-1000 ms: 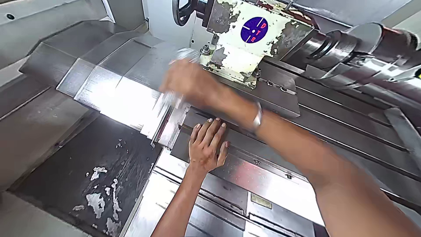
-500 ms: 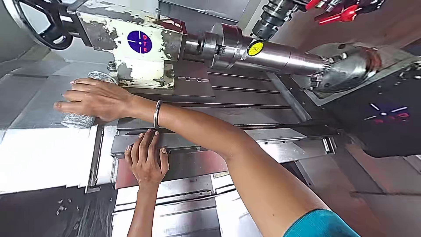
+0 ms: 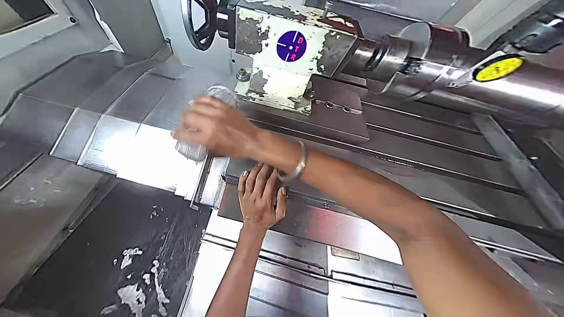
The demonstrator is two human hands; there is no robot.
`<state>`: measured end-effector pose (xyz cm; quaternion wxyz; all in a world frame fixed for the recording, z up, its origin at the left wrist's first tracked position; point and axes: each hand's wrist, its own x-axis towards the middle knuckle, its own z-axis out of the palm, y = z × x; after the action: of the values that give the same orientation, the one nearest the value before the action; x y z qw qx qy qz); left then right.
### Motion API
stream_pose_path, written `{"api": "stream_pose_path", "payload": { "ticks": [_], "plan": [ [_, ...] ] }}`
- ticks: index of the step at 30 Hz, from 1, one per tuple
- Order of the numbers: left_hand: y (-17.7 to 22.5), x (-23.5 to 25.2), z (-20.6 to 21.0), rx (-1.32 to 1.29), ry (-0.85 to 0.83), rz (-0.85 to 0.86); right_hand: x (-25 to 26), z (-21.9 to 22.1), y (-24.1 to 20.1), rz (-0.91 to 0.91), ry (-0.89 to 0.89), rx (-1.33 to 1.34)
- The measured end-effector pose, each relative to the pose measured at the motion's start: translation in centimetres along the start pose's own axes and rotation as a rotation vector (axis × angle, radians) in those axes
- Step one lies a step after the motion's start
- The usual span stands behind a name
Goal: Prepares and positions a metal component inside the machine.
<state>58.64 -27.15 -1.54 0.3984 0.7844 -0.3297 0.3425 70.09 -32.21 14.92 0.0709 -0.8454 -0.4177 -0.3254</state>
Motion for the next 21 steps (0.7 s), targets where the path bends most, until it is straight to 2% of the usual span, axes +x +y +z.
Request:
{"api": "stream_pose_path", "payload": {
  "ticks": [2, 4, 6, 8, 9, 11, 21],
  "plan": [
    [0.0, -1.2, 0.4, -0.002, 0.066, -0.023, 1.3, -1.7, -5.3, -0.13, 0.103, 0.132],
    [0.0, -1.7, 0.5, -0.032, 0.056, -0.02, 1.7, -2.2, -6.8, -0.212, 0.144, 0.245],
    [-0.1, -1.0, 0.2, -0.01, 0.023, -0.008, 0.2, -0.1, -1.6, -0.176, 0.127, 0.194],
    [-0.2, -0.4, -0.3, -0.002, -0.056, 0.009, -1.6, 2.3, 5.5, -0.097, 0.007, 0.005],
    [-0.5, 0.4, 0.1, 0.009, -0.04, 0.016, -1.1, 2.7, 7.8, -0.063, -0.024, -0.073],
    [-0.3, -0.2, -0.3, 0.014, -0.049, 0.0, -1.1, 3.2, 7.4, 0.028, -0.078, -0.098],
    [-0.2, 0.2, -0.3, 0.009, -0.071, 0.024, -1.5, 2.8, 6.1, 0.019, -0.099, -0.118]
  ]
}}
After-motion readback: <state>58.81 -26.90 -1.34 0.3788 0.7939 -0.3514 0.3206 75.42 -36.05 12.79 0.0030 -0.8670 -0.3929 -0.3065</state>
